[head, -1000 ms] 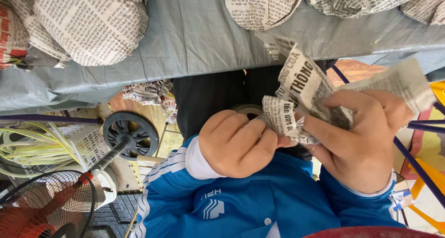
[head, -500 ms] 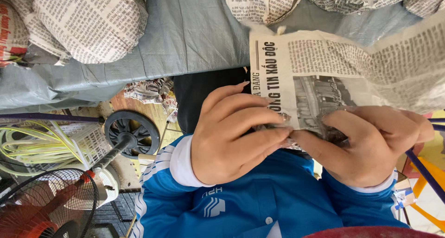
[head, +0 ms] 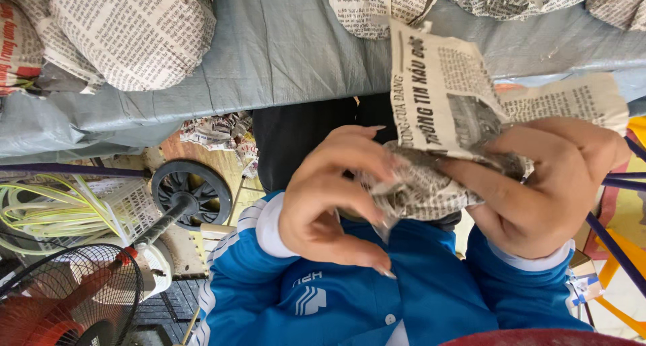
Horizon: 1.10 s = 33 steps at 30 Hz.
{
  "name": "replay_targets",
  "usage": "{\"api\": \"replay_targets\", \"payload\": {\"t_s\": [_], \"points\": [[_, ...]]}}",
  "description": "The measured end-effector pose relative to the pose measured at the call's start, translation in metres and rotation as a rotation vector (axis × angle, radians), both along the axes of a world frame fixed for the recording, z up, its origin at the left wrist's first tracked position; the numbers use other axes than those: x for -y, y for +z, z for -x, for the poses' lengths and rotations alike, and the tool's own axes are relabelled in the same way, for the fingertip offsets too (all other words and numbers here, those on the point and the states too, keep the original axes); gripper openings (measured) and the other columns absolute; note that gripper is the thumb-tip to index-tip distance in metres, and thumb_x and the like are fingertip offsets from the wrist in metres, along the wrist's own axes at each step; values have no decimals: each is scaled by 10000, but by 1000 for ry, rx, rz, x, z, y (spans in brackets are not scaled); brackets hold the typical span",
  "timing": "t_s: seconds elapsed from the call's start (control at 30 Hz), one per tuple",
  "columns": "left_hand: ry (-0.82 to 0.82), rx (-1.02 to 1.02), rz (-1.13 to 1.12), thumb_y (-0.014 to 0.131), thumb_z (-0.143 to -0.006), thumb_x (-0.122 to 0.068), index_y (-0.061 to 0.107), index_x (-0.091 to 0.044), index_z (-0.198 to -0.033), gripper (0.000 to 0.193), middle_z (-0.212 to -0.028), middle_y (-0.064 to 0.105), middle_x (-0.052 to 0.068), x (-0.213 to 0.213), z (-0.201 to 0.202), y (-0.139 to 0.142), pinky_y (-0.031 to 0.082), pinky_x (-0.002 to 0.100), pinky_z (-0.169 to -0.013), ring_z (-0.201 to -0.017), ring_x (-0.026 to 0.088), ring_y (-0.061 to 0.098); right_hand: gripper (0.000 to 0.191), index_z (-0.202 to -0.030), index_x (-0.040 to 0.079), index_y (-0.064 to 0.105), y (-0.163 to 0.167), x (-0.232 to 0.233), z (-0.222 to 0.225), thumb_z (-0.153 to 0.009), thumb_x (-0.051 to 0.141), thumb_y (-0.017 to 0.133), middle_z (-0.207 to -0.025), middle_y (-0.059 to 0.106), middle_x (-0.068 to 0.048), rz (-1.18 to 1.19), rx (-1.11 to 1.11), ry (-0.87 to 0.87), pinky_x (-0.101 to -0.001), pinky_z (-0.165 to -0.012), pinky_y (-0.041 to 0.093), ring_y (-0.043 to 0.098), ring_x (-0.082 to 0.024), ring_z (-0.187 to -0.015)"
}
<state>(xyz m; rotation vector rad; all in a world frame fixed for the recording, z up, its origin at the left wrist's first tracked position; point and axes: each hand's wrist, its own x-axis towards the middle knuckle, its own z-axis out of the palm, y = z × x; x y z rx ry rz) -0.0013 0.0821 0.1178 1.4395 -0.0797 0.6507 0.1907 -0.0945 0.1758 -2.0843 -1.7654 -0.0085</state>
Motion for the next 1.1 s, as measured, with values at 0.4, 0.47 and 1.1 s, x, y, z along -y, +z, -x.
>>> {"api": "replay_targets", "payload": {"t_s": [0.4, 0.47, 1.1], "points": [[309, 82, 136, 954, -783, -68, 278, -229, -1447, 961, -1559, 341, 173, 39, -26, -20, 549, 439, -1132, -1346, 301, 567, 322, -970, 117, 802, -6, -8, 5, -767, 365, 770, -981, 614, -123, -79, -73, -63, -472, -866, 393, 540, -356, -947], [279, 24, 100, 934, -806, -53, 205, -258, -1555, 1065, -1555, 358, 200, 38, -26, -19, 559, 406, -1082, -1318, 310, 591, 356, -916, 110, 778, -8, -10, 9, -756, 427, 764, -971, 633, -120, -80, -52, -51, -488, -867, 387, 556, -356, -944], [324, -401, -491, 697, -944, -5, 540, 38, -1416, 499, -1181, 690, 213, 17, -10, 2, 570, 404, -953, -1074, 344, 712, 338, -1198, 7, 737, -28, 9, 8, -907, 165, 809, -1275, 659, -177, -73, -15, -197, -439, -993, 434, 580, -328, -1151]]}}
